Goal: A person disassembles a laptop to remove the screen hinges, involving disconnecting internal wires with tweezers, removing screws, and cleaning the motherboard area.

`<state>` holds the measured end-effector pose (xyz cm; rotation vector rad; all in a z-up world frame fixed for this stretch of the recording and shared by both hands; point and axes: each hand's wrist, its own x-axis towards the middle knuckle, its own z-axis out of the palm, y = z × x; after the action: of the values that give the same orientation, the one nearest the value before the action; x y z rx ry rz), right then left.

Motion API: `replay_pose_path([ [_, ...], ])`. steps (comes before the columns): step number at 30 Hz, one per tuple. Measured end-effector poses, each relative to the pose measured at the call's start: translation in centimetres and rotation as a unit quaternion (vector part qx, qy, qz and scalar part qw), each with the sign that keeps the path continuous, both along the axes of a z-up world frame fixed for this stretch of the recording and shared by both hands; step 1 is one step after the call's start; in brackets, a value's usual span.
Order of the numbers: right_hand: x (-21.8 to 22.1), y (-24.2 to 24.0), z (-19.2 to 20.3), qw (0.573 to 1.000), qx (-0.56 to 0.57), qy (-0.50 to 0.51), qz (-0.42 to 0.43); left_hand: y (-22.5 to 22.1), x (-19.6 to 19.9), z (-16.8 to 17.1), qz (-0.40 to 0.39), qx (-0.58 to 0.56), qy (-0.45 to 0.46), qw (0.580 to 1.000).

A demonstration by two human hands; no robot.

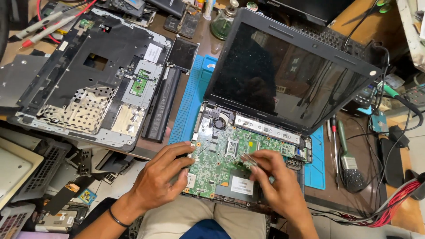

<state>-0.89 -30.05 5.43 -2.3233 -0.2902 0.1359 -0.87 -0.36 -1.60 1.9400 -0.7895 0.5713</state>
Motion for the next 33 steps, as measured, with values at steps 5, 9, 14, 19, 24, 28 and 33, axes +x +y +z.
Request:
replay_pose_path([
  [5, 2.0, 0.7, -1.0, 0.944, -0.175, -0.255, 0.115, 0.2, -0.1, -0.1, 0.001, 0.003, -0.004, 1.0],
  [9, 3.0, 1.9, -1.0, 0.891, -0.272, -0.337, 0.132, 0.2, -0.1, -0.2, 0.0, 0.004, -0.004, 1.0],
  [14, 3.6, 2.4, -1.6, 0.891, -0.275, -0.333, 0.142, 0.4, 0.0, -0.2, -0.004, 0.003, -0.004, 1.0],
  [19, 3.9, 3.1, -1.6, 0.887, -0.261, -0.351, 0.15, 0.3, 0.1, -0.2, -0.003, 0.003, -0.003, 1.0],
  [24, 5.6, 3.0, -0.4, 0.921, -0.183, -0.321, 0.121, 0.3, 0.1, -0.2, -0.004, 0.005, -0.003, 1.0],
  [28, 8.0, 2.4, -0.7, 0.924, -0.189, -0.321, 0.082, 0.1, 0.0, -0.2, -0.004, -0.004, -0.008, 1.0],
  [33, 9.2, 1.3, -2.0, 0.895, -0.3, -0.327, 0.052, 0.5, 0.1, 0.2, -0.018, 0.05, 0.014, 0.998],
])
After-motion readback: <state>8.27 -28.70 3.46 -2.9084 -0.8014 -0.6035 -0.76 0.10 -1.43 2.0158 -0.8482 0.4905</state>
